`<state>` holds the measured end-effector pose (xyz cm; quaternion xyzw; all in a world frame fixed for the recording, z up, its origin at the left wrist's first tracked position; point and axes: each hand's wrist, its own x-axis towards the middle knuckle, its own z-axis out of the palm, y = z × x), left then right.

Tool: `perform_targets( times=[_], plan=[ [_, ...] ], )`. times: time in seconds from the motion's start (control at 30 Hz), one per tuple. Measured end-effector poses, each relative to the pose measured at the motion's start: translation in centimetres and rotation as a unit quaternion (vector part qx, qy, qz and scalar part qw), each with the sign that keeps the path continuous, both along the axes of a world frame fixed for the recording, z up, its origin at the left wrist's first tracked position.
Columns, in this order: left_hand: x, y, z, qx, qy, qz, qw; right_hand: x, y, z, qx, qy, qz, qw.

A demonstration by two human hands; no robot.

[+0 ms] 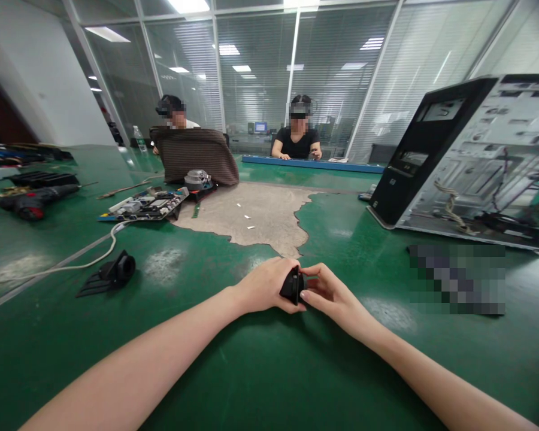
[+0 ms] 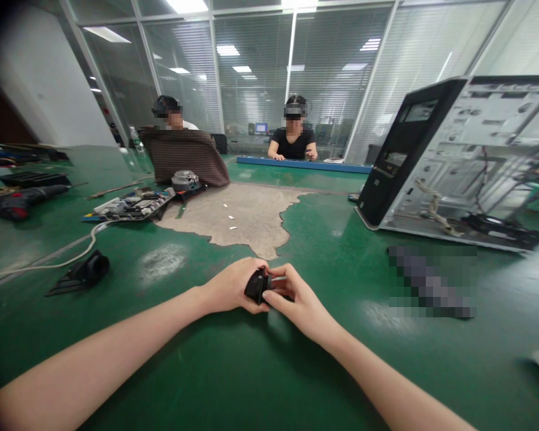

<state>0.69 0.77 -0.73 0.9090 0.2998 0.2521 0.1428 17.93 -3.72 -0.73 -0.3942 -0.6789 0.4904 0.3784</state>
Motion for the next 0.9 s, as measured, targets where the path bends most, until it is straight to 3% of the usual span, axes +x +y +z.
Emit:
perform_targets(
  times=[0.1, 0.43, 0.7, 0.9],
  plan=[
    [-0.01, 0.05, -0.06, -0.001, 0.002, -0.001, 1.000, 0.05, -0.06, -0.07, 0.016, 0.023, 0.016, 0.999],
    [0.04, 0.20, -0.35, 0.016, 0.004, 0.001, 1.000, -0.14, 0.20, -0.15, 0.005, 0.002, -0.041, 0.999],
    [-0.01, 0.20, -0.38, 0.021, 0.004, -0.002, 1.000, -0.28, -0.24, -0.09, 0.030, 0.018, -0.003, 0.999],
    [0.00, 0.19, -0.28, 0.033, 0.006, -0.002, 0.999, -0.22, -0.11, -0.19, 0.005, 0.026, -0.025, 0.999]
  ],
)
